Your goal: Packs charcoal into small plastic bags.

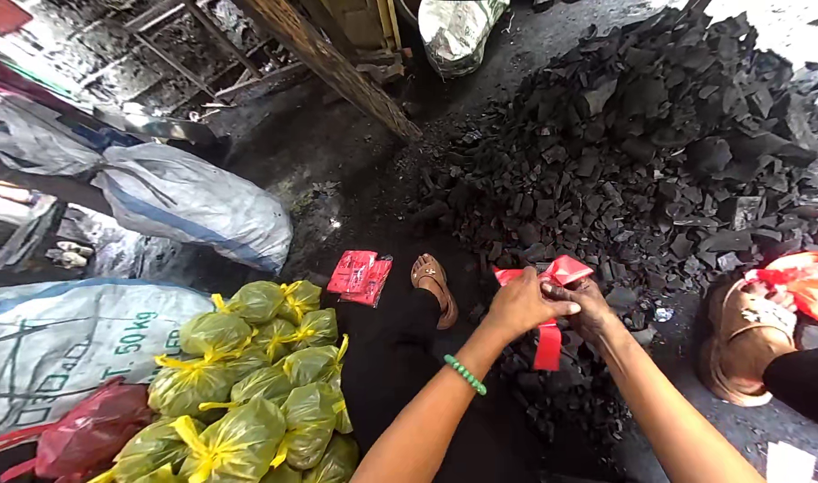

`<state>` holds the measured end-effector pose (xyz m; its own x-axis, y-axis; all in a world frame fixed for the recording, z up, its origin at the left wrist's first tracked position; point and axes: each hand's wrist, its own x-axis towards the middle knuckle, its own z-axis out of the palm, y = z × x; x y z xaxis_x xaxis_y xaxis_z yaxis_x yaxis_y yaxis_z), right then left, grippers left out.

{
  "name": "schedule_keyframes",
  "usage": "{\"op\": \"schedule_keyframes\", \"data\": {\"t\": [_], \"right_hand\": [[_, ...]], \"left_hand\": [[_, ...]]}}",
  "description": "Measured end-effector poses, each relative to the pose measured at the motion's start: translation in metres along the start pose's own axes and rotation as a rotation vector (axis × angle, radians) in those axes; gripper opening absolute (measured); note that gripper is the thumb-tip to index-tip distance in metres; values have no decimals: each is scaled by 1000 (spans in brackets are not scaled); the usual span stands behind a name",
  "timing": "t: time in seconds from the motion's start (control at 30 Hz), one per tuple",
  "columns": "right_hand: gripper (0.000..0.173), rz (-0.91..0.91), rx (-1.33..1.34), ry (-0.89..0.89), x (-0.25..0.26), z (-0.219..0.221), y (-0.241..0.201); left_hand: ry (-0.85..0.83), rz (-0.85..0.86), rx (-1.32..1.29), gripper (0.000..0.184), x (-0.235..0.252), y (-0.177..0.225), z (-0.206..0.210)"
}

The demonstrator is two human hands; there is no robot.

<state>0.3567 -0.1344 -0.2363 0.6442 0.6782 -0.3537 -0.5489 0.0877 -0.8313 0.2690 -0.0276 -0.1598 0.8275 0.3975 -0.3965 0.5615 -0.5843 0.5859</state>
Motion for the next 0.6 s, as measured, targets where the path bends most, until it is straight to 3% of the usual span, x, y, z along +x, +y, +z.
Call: {"op": "schedule_keyframes", "data": {"t": [0.07,0.13,0.27,0.4,0.5,0.6], "right_hand": [[30,-16,10,9,-1,-5,-2],[28,-33,-68,41,0,-7,-3],[2,60,-113,53,1,-7,-1],[16,97,-109,89,0,-11,-4],[30,74,-118,193,8,-32,-14],[18,26,-347,185,15,-60,-23]], "left_hand": [[30,27,-41,58,2,-2,5],[50,49,-83,53,5,-5,11],[18,48,-234,47,10,-3,29],[-3,-6,-486,23,7,-7,36],[50,-17,-817,11,1,-27,29],[165,-144,-1254,8,-4,-36,12]]}}
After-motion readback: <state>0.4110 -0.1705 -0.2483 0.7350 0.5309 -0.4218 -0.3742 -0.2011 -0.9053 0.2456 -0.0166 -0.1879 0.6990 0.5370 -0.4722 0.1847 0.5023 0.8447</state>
